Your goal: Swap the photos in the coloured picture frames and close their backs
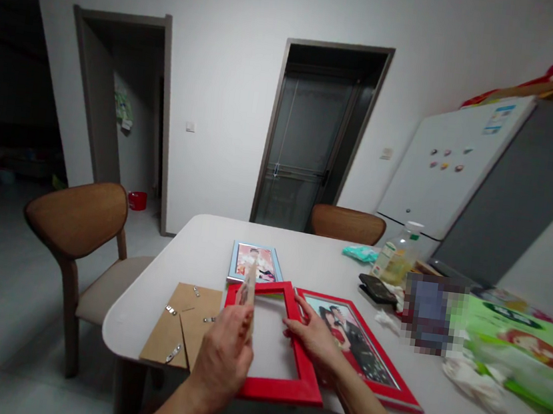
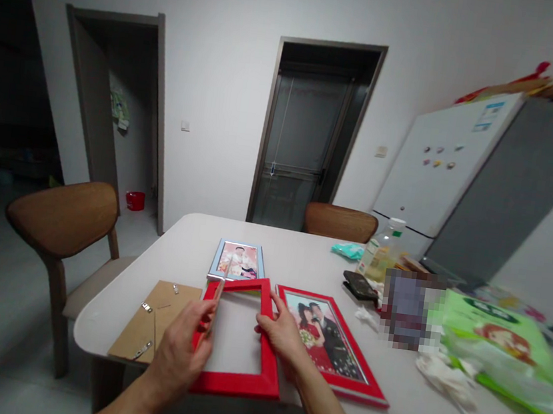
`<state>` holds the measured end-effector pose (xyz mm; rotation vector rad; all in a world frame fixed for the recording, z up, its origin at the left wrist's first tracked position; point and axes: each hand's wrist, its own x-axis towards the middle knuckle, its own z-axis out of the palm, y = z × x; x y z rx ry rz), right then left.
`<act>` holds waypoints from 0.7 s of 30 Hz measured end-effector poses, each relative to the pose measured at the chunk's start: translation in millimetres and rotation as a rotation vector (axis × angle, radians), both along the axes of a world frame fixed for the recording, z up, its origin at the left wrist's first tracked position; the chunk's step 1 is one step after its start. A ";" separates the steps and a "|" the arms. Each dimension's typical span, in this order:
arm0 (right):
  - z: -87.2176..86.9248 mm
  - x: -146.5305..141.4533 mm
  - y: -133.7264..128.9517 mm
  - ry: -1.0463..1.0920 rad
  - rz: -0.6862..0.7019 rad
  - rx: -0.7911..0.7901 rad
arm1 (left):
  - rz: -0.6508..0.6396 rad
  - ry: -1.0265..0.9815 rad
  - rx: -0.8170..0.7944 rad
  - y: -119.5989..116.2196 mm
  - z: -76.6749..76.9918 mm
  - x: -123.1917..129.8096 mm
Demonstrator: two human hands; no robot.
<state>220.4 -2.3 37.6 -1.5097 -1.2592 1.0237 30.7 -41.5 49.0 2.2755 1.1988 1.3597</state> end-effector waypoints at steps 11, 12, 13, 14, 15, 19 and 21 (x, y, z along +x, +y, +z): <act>-32.0 9.5 9.4 -0.864 -0.045 0.110 | 0.392 -0.045 -0.255 2.0 -53.2 -77.7; -32.6 8.2 8.9 -0.893 -0.037 0.118 | 0.401 -0.006 -0.250 1.3 -57.3 -79.4; -32.6 7.0 8.4 -0.919 -0.031 0.126 | 0.412 0.034 -0.241 0.8 -60.1 -80.4; -32.3 5.9 7.9 -0.941 -0.026 0.132 | 0.421 0.072 -0.232 0.3 -61.7 -80.9; -31.7 4.8 7.5 -0.959 -0.019 0.133 | 0.430 0.107 -0.222 -0.1 -62.5 -81.1; -30.2 2.0 7.2 -0.999 0.006 0.128 | 0.455 0.214 -0.176 -1.9 -60.9 -81.2; -30.8 1.6 7.5 -1.017 0.010 0.139 | 0.455 0.246 -0.160 -2.6 -60.4 -81.4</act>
